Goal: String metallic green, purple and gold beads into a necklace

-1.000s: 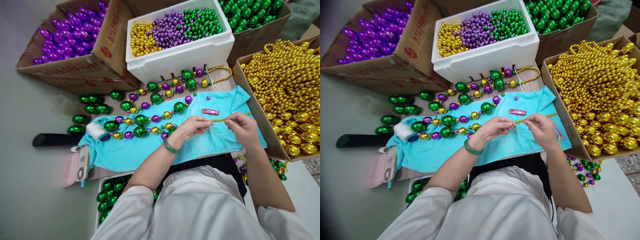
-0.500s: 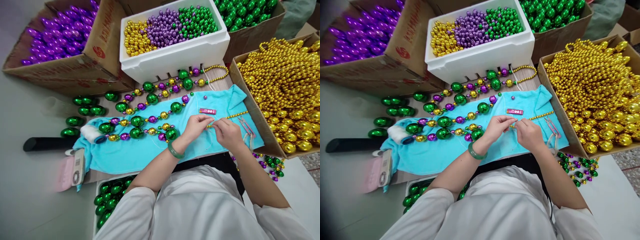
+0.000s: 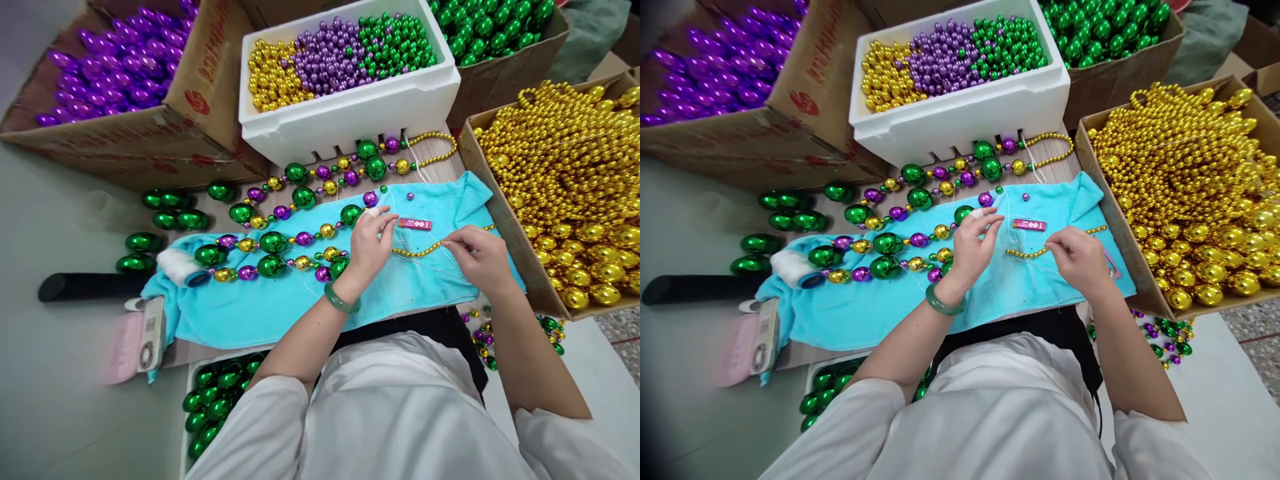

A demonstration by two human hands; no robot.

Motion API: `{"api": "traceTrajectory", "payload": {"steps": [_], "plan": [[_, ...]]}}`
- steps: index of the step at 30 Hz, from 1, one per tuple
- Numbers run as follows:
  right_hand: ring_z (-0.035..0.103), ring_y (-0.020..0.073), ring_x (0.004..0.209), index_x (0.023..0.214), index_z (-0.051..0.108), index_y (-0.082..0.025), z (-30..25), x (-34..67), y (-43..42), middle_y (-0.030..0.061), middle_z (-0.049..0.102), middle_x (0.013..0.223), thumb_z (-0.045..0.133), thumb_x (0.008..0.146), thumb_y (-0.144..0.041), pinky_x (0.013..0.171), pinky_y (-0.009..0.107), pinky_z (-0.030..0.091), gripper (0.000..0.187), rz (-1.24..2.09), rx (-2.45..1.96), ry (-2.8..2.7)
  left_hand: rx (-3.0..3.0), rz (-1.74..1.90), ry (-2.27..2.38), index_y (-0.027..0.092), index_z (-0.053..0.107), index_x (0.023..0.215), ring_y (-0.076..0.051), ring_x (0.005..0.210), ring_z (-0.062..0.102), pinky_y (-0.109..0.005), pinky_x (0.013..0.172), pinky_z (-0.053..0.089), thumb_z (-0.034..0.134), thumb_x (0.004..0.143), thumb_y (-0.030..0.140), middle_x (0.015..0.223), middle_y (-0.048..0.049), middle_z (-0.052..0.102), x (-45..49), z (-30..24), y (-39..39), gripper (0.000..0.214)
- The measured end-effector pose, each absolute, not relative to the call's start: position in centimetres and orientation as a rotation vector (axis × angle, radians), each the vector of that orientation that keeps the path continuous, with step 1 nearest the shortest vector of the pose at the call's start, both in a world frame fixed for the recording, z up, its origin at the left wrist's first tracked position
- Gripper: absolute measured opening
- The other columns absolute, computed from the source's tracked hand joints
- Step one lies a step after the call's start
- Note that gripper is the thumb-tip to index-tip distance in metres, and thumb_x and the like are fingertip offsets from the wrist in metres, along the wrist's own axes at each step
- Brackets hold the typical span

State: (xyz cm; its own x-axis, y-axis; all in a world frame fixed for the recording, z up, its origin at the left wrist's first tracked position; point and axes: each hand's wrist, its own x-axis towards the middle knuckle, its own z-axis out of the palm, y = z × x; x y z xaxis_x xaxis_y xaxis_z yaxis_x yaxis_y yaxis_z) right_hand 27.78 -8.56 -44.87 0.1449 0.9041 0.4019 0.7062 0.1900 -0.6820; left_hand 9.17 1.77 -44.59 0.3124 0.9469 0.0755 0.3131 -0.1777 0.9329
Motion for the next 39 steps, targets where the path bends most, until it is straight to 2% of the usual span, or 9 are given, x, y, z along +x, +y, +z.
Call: {"api": "traceTrajectory", "payload": {"steps": [3,7,13,16,22,25,29,33,39], "plan": [[0.065,0.0148,0.071,0.077,0.066,-0.020,-43.5,27.4,-8.5,0.0012,0.070,0.075,0.062,0.085,-0.013,0.064,0.026,0.048,0.011,0.333,-1.472,-1.739,1.632,0.720,0.860,0.018,0.074,0.097,-0.020,0.100,0.064,-0.029,0.071,0.057,0.058,0.089,0.032,0.115,-0.0093,0.069,9.8,-42.7,1.0,0.023],[0.066,0.0147,0.072,0.082,0.068,-0.020,-42.0,27.0,-8.6,0.0019,0.070,0.078,0.062,0.086,-0.013,0.065,0.026,0.049,0.011,0.249,-1.411,-1.788,1.248,0.189,0.639,0.012,0.072,0.077,-0.011,0.063,0.061,-0.020,0.050,0.047,0.064,0.084,0.033,0.075,-0.0064,0.068,10.7,-41.4,1.3,0.024],[0.064,0.0149,0.071,0.081,0.066,-0.021,-42.0,27.2,-8.6,0.0016,0.068,0.075,0.060,0.088,-0.014,0.065,0.027,0.049,0.011,0.175,-1.441,-1.727,1.090,0.153,0.753,0.011,0.071,0.072,-0.004,0.048,0.050,-0.016,0.045,0.036,0.075,0.073,0.024,0.057,0.0010,0.058,10.2,-42.5,2.3,0.014],[0.062,0.0161,0.070,0.080,0.062,-0.020,-42.9,27.5,-8.3,0.0025,0.066,0.074,0.057,0.088,-0.015,0.064,0.028,0.047,0.011,0.088,-1.505,-1.628,0.968,0.157,0.781,0.010,0.070,0.072,-0.004,0.051,0.053,-0.016,0.045,0.035,0.076,0.070,0.022,0.061,-0.0013,0.062,9.8,-42.7,2.3,0.014],[0.058,0.0202,0.071,0.078,0.058,-0.020,-45.3,26.0,-7.9,0.0065,0.064,0.075,0.048,0.090,-0.017,0.064,0.032,0.042,0.016,-0.103,-1.691,-1.788,0.771,0.418,0.717,0.013,0.071,0.083,-0.008,0.065,0.060,-0.017,0.047,0.033,0.076,0.069,0.031,0.093,-0.0084,0.073,10.0,-43.1,1.7,0.023],[0.058,0.0198,0.071,0.078,0.059,-0.019,-45.6,24.7,-8.0,0.0069,0.065,0.074,0.046,0.090,-0.015,0.065,0.031,0.041,0.018,-0.073,-1.633,-1.908,1.052,0.545,0.850,0.013,0.073,0.081,-0.007,0.062,0.055,-0.019,0.049,0.033,0.074,0.071,0.031,0.085,-0.0061,0.073,10.6,-43.6,1.1,0.021],[0.059,0.0181,0.070,0.080,0.062,-0.019,-45.1,24.8,-7.7,0.0059,0.065,0.075,0.049,0.090,-0.018,0.061,0.029,0.041,0.016,0.054,-1.562,-1.843,1.440,0.392,0.897,0.014,0.074,0.075,-0.008,0.056,0.052,-0.021,0.056,0.039,0.068,0.074,0.027,0.060,0.0008,0.062,10.8,-43.9,0.9,0.014],[0.058,0.0158,0.066,0.075,0.063,-0.020,-44.7,26.0,-7.2,0.0027,0.064,0.071,0.055,0.087,-0.019,0.059,0.028,0.042,0.014,0.309,-1.521,-1.677,1.492,0.218,0.803,0.013,0.072,0.072,-0.006,0.051,0.044,-0.021,0.050,0.032,0.070,0.072,0.029,0.057,0.0024,0.057,10.4,-43.4,1.3,0.016],[0.048,0.0117,0.052,0.071,0.066,-0.019,-45.1,26.2,-6.5,-0.0016,0.058,0.057,0.068,0.076,-0.030,0.049,0.026,0.037,0.013,0.842,-1.455,-1.171,1.268,0.343,0.679,0.013,0.065,0.070,-0.006,0.049,0.042,-0.020,0.047,0.029,0.069,0.074,0.032,0.058,0.0023,0.052,10.7,-44.2,1.5,0.019]]}}
